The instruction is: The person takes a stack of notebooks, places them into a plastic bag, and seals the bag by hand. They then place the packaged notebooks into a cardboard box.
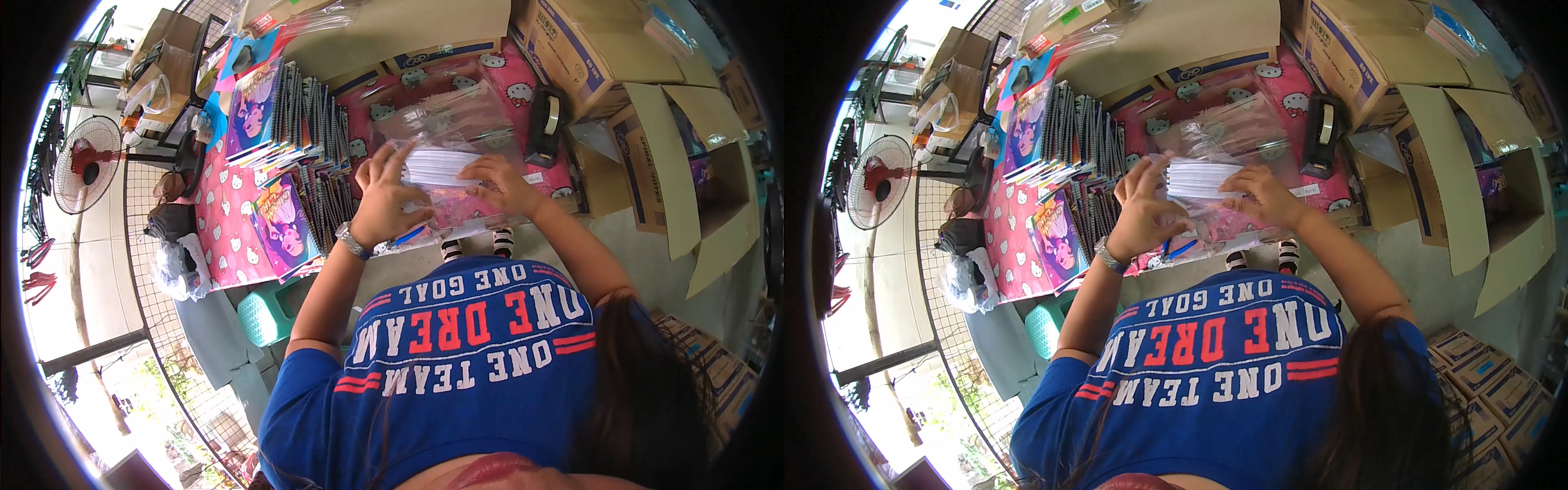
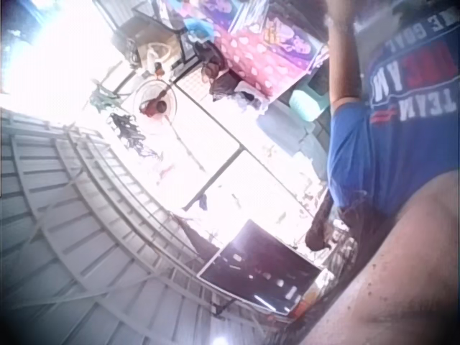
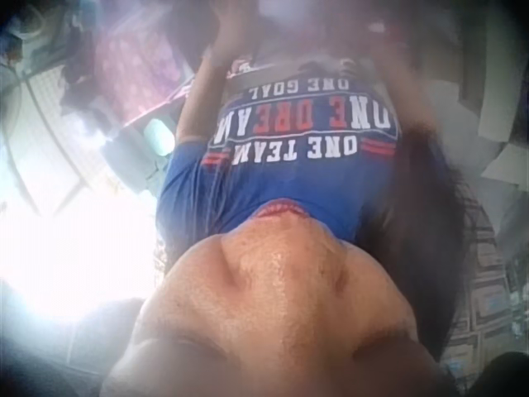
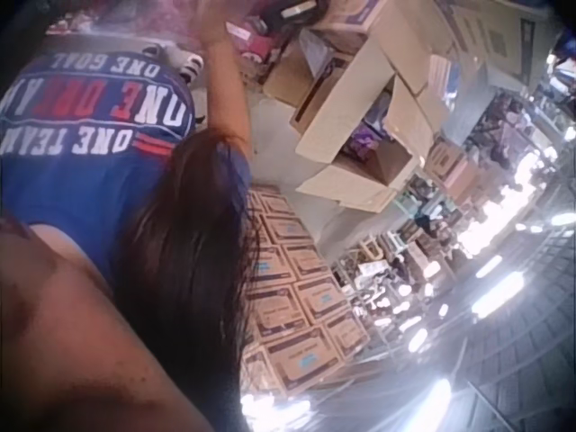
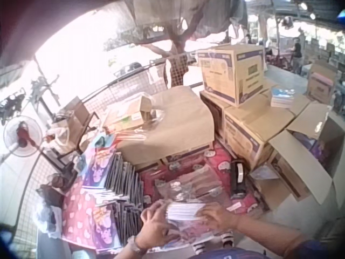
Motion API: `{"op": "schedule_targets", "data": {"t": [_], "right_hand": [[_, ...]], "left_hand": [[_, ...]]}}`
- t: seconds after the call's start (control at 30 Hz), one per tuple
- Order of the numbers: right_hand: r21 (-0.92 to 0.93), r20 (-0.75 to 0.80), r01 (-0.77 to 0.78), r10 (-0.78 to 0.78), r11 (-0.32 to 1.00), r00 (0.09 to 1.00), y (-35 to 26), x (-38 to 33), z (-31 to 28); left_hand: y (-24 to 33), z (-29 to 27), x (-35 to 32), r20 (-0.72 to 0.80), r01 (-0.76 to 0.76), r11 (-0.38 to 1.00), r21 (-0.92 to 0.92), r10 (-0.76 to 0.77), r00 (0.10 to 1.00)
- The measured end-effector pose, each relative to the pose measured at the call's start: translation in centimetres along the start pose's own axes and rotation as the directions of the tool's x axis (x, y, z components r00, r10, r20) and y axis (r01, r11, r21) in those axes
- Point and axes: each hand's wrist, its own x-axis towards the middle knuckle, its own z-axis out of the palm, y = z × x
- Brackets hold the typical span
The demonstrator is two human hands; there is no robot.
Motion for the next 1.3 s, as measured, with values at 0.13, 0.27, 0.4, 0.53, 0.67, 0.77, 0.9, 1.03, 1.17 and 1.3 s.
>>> {"op": "schedule_targets", "data": {"t": [0.13, 0.27, 0.4, 0.53, 0.67, 0.77, 0.9, 1.03, 1.17, 1.3], "right_hand": [[0.062, -0.083, -0.098, 0.103, 0.993, 0.991, -0.9, -0.3, 0.4], [-0.259, 0.031, 0.087, -0.082, 0.962, 0.996, 0.5, 0.8, 2.4], [-0.411, 0.179, -0.003, 0.084, 0.912, 0.980, -1.0, 3.2, 1.4], [-0.437, 0.182, 0.013, 0.074, 0.899, 0.980, -1.6, 3.6, 2.3], [-0.507, 0.157, -0.005, 0.098, 0.862, 0.983, -2.1, 4.2, 2.8], [0.260, -0.046, -0.029, 0.042, 0.965, 0.998, 0.5, 3.7, -0.2], [0.496, -0.697, -0.330, 0.595, 0.803, 0.399, 12.0, -5.5, -5.0], [0.685, -0.430, -0.564, 0.881, 0.460, 0.196, 17.0, -9.5, -2.7], [0.600, -0.577, -0.439, 0.742, 0.669, 0.341, 15.7, -7.2, -0.4], [0.936, -0.259, -0.187, 0.943, 0.299, 0.208, 14.3, -10.6, 3.3]], "left_hand": [[-2.8, 1.6, 3.1, 0.143, 0.337, 0.925, 0.174, -0.362, 0.921], [-5.7, 3.5, 6.0, 0.131, 0.421, 0.839, -0.344, -0.401, 0.907], [-5.1, 4.3, 2.6, -0.285, 0.193, 0.541, -0.819, -0.675, 0.680], [-5.8, 10.3, -1.9, -0.189, 0.247, 0.782, -0.572, -0.419, 0.888], [-4.6, 9.3, -0.2, -0.068, 0.177, 0.976, -0.130, -0.187, 0.980], [-4.3, 9.3, -0.4, -0.039, 0.102, 0.991, -0.084, -0.106, 0.994], [-2.7, 10.3, -0.1, -0.038, 0.022, 0.975, -0.220, -0.031, 0.999], [-3.1, 12.7, -1.5, -0.058, 0.003, 0.989, -0.147, -0.011, 0.998], [-2.0, 10.8, -2.4, 0.109, 0.017, 0.995, 0.098, -0.028, 0.994], [-0.8, 10.0, -1.2, 0.165, 0.077, 0.994, 0.079, -0.089, 0.982]]}}
